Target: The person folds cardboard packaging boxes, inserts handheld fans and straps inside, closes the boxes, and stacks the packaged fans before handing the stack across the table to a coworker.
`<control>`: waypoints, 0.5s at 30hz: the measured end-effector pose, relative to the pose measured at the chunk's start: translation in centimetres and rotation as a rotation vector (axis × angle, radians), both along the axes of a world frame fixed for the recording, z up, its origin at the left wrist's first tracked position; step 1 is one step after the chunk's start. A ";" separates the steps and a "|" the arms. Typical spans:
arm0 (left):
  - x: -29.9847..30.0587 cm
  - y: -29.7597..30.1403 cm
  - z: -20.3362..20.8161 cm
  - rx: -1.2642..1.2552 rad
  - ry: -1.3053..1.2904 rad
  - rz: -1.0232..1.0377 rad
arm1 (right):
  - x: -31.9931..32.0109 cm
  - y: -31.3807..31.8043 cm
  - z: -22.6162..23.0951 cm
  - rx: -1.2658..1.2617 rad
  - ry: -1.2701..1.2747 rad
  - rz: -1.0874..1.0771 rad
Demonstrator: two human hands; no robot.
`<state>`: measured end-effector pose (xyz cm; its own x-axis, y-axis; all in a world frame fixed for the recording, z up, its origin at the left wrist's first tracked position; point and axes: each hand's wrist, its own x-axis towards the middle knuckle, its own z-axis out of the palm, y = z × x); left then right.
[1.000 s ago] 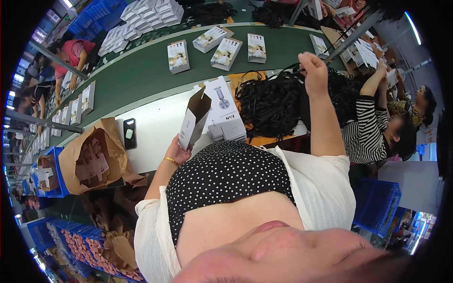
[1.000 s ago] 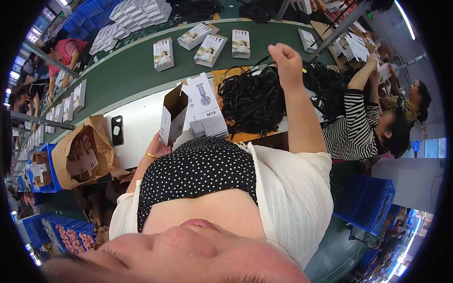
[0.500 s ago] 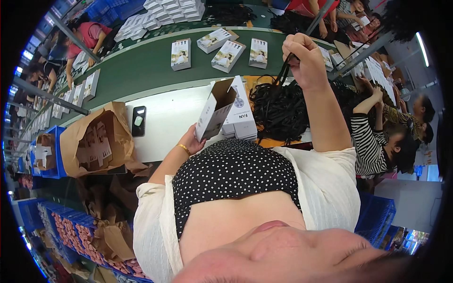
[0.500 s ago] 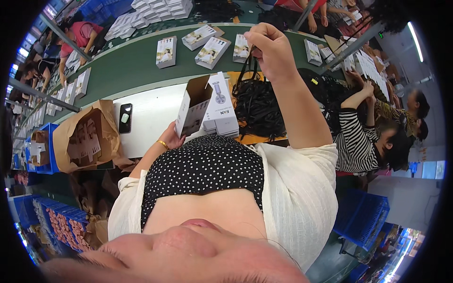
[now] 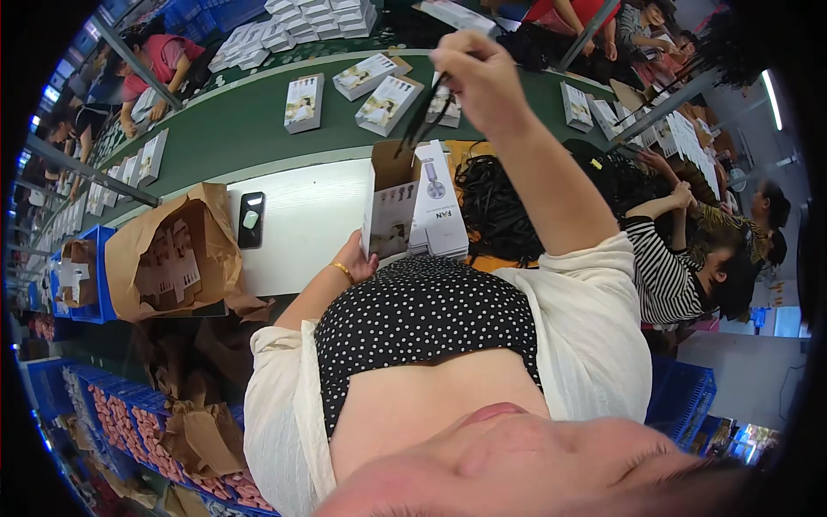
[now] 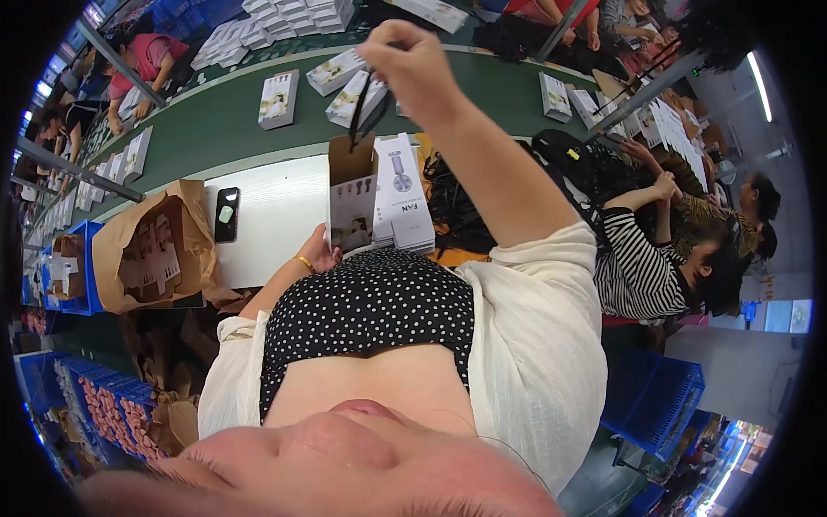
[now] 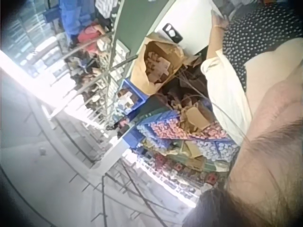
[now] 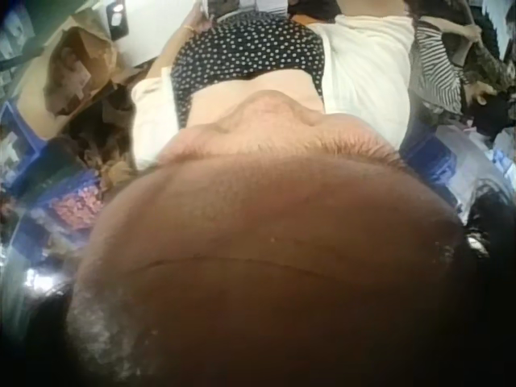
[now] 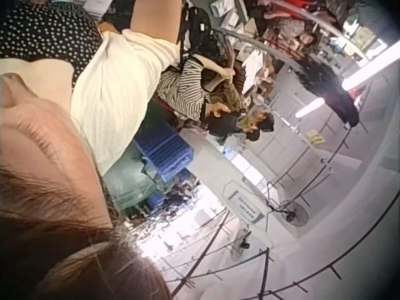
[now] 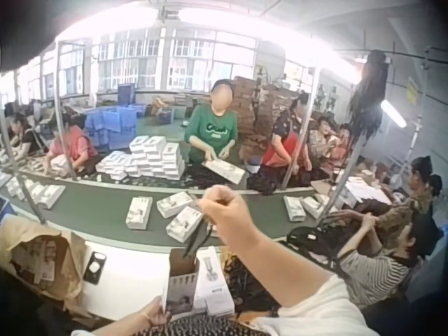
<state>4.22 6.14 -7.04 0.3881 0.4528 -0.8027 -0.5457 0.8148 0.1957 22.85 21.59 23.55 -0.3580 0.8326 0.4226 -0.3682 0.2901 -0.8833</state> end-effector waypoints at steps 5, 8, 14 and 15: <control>-0.2 -0.7 0.1 0.001 -0.087 0.003 | -3.7 0.1 -5.3 -0.147 -0.250 0.111; 0.1 -0.9 0.6 0.022 -0.080 -0.014 | -5.0 -0.5 -9.4 -0.078 -0.442 0.124; 0.1 -1.1 0.1 0.020 -0.109 -0.013 | -4.0 -2.7 -12.8 0.316 -1.047 0.211; 0.0 -1.3 -0.1 0.021 -0.104 -0.001 | -3.4 -3.5 -12.1 0.354 -1.123 0.234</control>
